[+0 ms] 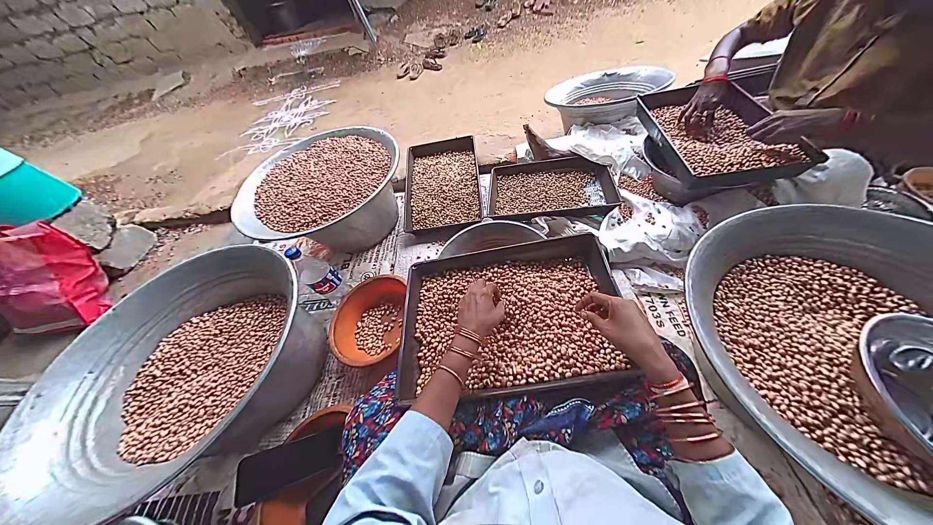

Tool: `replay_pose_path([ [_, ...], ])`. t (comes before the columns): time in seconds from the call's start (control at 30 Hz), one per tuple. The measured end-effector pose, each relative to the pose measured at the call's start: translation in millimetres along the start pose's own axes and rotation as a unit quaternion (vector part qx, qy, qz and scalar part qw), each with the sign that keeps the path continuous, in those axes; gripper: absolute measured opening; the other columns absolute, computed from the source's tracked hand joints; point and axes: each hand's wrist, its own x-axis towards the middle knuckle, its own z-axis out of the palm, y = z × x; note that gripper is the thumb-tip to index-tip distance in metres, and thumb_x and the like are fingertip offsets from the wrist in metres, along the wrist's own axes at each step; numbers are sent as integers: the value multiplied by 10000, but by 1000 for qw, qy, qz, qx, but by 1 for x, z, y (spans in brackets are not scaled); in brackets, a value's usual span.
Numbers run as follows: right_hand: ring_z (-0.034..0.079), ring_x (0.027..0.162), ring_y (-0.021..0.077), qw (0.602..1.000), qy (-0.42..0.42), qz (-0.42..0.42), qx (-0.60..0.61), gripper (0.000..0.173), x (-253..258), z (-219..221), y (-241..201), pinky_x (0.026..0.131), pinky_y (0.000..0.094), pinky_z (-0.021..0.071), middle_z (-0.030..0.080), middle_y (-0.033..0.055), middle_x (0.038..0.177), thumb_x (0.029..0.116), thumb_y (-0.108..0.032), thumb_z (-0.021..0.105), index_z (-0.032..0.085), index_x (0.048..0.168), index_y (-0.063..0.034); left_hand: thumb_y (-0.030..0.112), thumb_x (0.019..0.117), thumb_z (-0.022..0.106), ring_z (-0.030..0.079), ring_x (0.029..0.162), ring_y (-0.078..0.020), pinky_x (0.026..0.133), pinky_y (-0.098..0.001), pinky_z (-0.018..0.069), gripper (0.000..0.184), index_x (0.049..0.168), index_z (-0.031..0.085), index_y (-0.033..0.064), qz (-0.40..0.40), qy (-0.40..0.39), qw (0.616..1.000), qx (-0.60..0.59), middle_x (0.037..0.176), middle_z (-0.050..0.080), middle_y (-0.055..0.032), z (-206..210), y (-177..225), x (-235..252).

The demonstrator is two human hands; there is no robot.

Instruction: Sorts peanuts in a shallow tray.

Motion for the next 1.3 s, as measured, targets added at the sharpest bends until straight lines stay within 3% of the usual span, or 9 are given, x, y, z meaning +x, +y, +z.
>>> replay_pose_path([
  [0.13, 719, 985, 315, 995, -19, -14, -92, 232, 8, 14, -16, 881, 570, 526, 764, 113, 1056, 1011, -182, 588, 761, 1158, -140, 154, 1040, 493, 656, 851, -249, 832, -461, 529, 255, 1159, 680, 29, -25, 25, 973, -227, 998, 684, -155, -6, -19, -1],
  [0.3, 703, 1053, 352, 989, -23, -9, -144, 237, 19, 24, -28, 909, 585, 509, 755, 134, 1099, 1009, -194, 598, 765, 1166, -135, 238, 1043, 584, 651, 890, -252, 892, -456, 518, 263, 1218, 716, 93, 60, 4, 988, -146, 968, 701, -118, -6, 25, -18],
  [0.43, 709, 1038, 334, 993, -2, -8, -120, 219, 14, 26, -27, 914, 571, 516, 760, 127, 1085, 999, -196, 622, 774, 1144, -137, 198, 1065, 531, 646, 1238, -302, 1081, -483, 479, 311, 1314, 692, 105, 107, -17, 993, -54, 1311, 687, -144, 7, 55, -17],
  [0.5, 704, 1062, 333, 993, -11, -5, -119, 228, 12, 26, -28, 926, 568, 513, 756, 129, 1104, 1005, -210, 615, 769, 1154, -133, 201, 1052, 540, 639, 1247, -307, 1076, -498, 481, 299, 1283, 701, 103, 107, -29, 993, -29, 1305, 683, -143, 13, 57, -12],
  [0.63, 709, 1034, 360, 990, 0, -53, -129, 244, 12, 36, -27, 887, 582, 528, 748, 159, 1083, 1010, -207, 599, 758, 1161, -99, 196, 1004, 653, 584, 742, -169, 780, -373, 496, 199, 1118, 739, 59, 77, 24, 973, -217, 815, 652, -61, 8, 29, -8],
  [0.77, 708, 1006, 392, 986, -9, -66, -154, 246, 17, 45, -28, 843, 607, 524, 736, 182, 1088, 998, -227, 618, 743, 1155, -85, 57, 1017, 462, 516, 611, -66, 581, -241, 445, 231, 1172, 625, 8, 37, 20, 929, -368, 855, 614, -43, -8, -20, -35],
  [1.0, 691, 1055, 384, 973, -85, -19, -212, 241, 23, 41, -39, 880, 601, 508, 732, 173, 1109, 995, -238, 624, 741, 1157, -103, 174, 964, 672, 485, 633, -94, 671, -298, 457, 231, 1180, 739, 127, 112, -115, 967, -196, 718, 558, 13, 17, -30, -103],
  [1.13, 664, 1102, 432, 936, -180, 0, -301, 247, 33, 30, -68, 906, 623, 485, 715, 231, 1115, 992, -196, 615, 735, 1117, -21, 195, 985, 656, 621, 780, -219, 822, -407, 517, 228, 1159, 745, 79, 108, -106, 978, -144, 867, 691, -105, 25, -18, -111],
  [1.3, 699, 814, 298, 965, 2, -250, -75, 198, 46, 38, -119, 736, 516, 565, 721, 119, 925, 978, -211, 692, 738, 1128, -89, 212, 996, 633, 574, 685, -200, 727, -390, 506, 245, 1165, 719, 56, 112, -91, 977, -158, 762, 632, -84, 18, -26, -109],
])
